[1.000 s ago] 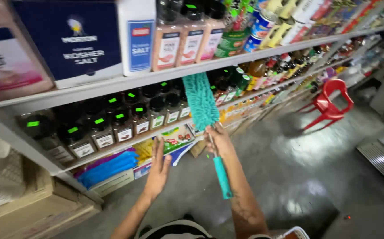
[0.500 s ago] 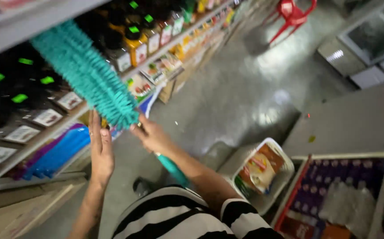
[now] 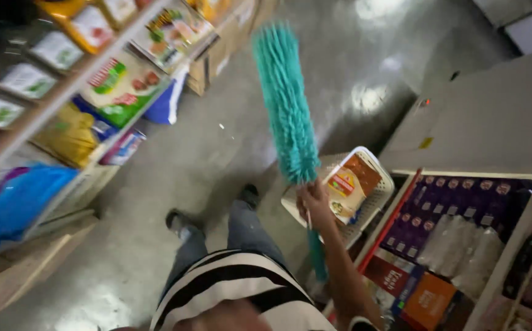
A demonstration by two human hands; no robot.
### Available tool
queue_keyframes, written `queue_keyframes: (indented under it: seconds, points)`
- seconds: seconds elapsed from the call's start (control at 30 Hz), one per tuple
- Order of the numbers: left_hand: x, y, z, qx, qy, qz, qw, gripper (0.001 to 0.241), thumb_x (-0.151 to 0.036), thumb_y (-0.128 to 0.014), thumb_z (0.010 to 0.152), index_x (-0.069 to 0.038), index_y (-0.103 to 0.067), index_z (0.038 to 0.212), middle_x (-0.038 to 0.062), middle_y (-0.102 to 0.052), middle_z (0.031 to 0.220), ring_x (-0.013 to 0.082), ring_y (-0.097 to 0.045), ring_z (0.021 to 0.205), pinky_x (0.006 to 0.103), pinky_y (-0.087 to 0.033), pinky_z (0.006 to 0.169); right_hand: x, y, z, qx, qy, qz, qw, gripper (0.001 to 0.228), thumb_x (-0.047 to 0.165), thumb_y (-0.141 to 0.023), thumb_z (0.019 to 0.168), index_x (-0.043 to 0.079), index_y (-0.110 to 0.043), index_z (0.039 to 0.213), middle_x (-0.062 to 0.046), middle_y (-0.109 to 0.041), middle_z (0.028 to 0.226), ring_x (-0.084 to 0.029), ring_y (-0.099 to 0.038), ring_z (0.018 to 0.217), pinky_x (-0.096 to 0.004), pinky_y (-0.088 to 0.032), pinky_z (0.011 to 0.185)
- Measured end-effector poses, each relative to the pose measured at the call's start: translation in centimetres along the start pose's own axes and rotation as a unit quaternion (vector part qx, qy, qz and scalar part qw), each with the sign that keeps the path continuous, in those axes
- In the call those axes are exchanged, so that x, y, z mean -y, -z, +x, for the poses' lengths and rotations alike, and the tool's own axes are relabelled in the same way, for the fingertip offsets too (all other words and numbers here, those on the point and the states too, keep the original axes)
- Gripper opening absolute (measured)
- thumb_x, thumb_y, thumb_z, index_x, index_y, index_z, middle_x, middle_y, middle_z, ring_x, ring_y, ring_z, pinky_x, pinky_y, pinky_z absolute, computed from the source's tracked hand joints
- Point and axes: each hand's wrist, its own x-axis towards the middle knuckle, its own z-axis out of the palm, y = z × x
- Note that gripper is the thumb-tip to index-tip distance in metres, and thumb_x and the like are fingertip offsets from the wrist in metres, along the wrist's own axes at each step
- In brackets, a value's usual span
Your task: Organizes spice jars and salt containers on grocery store shelves and then uses a duster to clean.
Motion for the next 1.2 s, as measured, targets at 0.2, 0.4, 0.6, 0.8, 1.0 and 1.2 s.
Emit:
queue_keyframes:
  seconds: [0.2,0.4,0.6,0.8,1.0,1.2]
  points:
    - [-2.0,-13.0,0.2,0.097,0.064,-0.024,0.993,0.045,-0.041,-0.049,0.107,-0.004,-0.059,0.131,0.012,-0.063,0.121,0.0267,-0.062,0.113,0.04,-0.047,0.1,-17.0,10.4,0.8,-0.032,-0.217,-0.017,0.976,0.049,0.027,-0.065,0.1,0.02,-0.044,0.144,-0.002,-0.052,0.063,-0.015,-0.048,0.041,-0.032,-0.039,0.035]
    - [14.9,-22.1,7.6,0.184,0.122,-0.021,0.975,0.045,-0.043,-0.048,0.105,-0.007,-0.06,0.13,0.011,-0.065,0.117,0.0251,-0.065,0.106,0.0395,-0.05,0.093,-20.5,10.6,5.3,-0.026,-0.341,-0.024,0.939,0.075,0.018,-0.062,0.093,0.032,-0.026,0.157,-0.004,-0.051,0.064,-0.016,-0.048,0.04,-0.035,-0.037,0.033]
    - [52.7,-33.1,19.5,0.272,0.151,-0.021,0.95,0.045,-0.044,-0.046,0.104,-0.009,-0.061,0.129,0.009,-0.067,0.114,0.0238,-0.067,0.101,0.0392,-0.052,0.087,-27.1,9.2,15.0,-0.052,-0.374,-0.025,0.926,0.077,0.02,-0.06,0.099,0.028,-0.016,0.162,-0.006,-0.051,0.07,-0.016,-0.046,0.043,-0.035,-0.038,0.034]
    - [84.8,-37.9,21.8,0.319,0.159,0.505,0.786,0.07,-0.042,-0.067,0.091,-0.011,-0.048,0.15,0.014,-0.058,0.135,0.0361,-0.053,0.121,0.0537,-0.047,0.093,-42.3,10.2,19.9,-0.017,-0.288,-0.175,0.941,0.08,0.013,-0.058,0.105,0.018,-0.01,0.169,-0.033,-0.049,0.118,-0.026,-0.048,0.079,-0.042,-0.048,0.056]
    - [101.8,-43.0,27.6,0.28,0.222,0.524,0.773,0.08,-0.038,-0.069,0.093,-0.012,-0.038,0.162,0.008,-0.054,0.146,0.0322,-0.05,0.129,0.0513,-0.042,0.101,-47.2,8.3,25.7,-0.023,-0.577,-0.151,0.802,0.077,0.02,-0.049,0.105,0.024,-0.003,0.166,-0.015,-0.032,0.168,-0.048,-0.043,0.136,-0.053,-0.044,0.106]
    - [109.0,-45.8,29.7,0.221,0.181,0.522,0.804,0.084,-0.045,-0.064,0.096,-0.014,-0.025,0.164,0.009,-0.051,0.148,0.0322,-0.046,0.128,0.053,-0.036,0.1,-54.5,9.9,22.8,-0.034,-0.535,-0.075,0.841,0.076,0.02,-0.051,0.103,0.021,-0.004,0.163,-0.019,-0.024,0.167,-0.036,-0.031,0.153,-0.046,-0.039,0.117]
